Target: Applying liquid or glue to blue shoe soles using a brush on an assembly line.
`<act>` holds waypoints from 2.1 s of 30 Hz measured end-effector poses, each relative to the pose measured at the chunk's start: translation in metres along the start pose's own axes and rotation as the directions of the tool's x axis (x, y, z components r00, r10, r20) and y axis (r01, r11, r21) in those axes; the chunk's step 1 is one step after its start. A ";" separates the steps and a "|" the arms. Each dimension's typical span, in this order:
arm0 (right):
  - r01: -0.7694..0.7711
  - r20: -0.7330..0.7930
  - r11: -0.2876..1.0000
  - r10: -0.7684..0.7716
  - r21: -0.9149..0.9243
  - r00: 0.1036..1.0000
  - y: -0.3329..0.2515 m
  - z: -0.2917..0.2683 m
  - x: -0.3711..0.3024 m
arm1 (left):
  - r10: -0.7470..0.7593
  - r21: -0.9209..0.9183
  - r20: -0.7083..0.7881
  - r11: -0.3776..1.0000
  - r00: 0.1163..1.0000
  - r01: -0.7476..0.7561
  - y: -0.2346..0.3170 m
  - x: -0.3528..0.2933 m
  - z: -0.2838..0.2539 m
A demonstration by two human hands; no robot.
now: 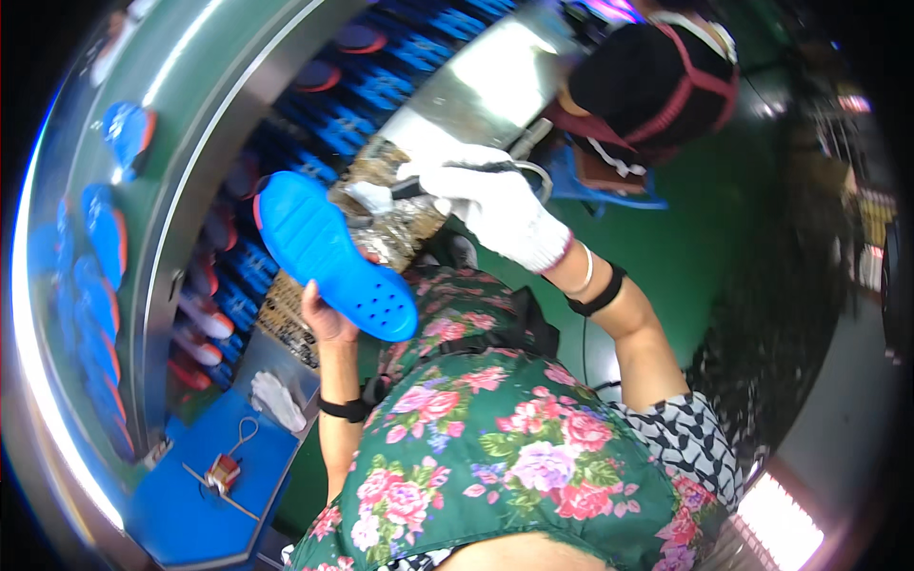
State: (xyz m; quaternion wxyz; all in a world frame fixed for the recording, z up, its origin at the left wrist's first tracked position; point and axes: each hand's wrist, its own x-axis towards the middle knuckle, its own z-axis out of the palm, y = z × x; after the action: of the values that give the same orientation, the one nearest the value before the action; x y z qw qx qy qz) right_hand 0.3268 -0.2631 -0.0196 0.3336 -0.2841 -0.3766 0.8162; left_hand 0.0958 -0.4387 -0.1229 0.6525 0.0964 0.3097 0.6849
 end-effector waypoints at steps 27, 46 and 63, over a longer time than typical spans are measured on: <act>0.497 0.125 0.749 -0.497 -0.439 0.859 -0.015 0.073 0.004 | 0.136 -0.224 -0.082 0.963 0.987 -0.151 0.019 0.038 0.093; 0.818 0.651 0.109 -0.550 -0.565 0.523 -0.004 0.091 0.010 | 0.107 -0.077 -0.088 0.990 0.990 -0.114 -0.011 0.036 0.047; 0.800 0.542 0.241 -0.627 -0.549 0.560 -0.014 0.068 0.012 | 0.184 0.104 -0.167 0.980 0.969 -0.169 0.004 0.036 0.080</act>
State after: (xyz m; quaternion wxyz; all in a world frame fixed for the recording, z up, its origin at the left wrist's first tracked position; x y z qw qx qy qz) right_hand 0.2752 -0.2761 0.0264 0.4764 -0.1017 -0.7961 0.3591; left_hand 0.1309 -0.3808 -0.0675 0.5541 0.0918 0.3863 0.7317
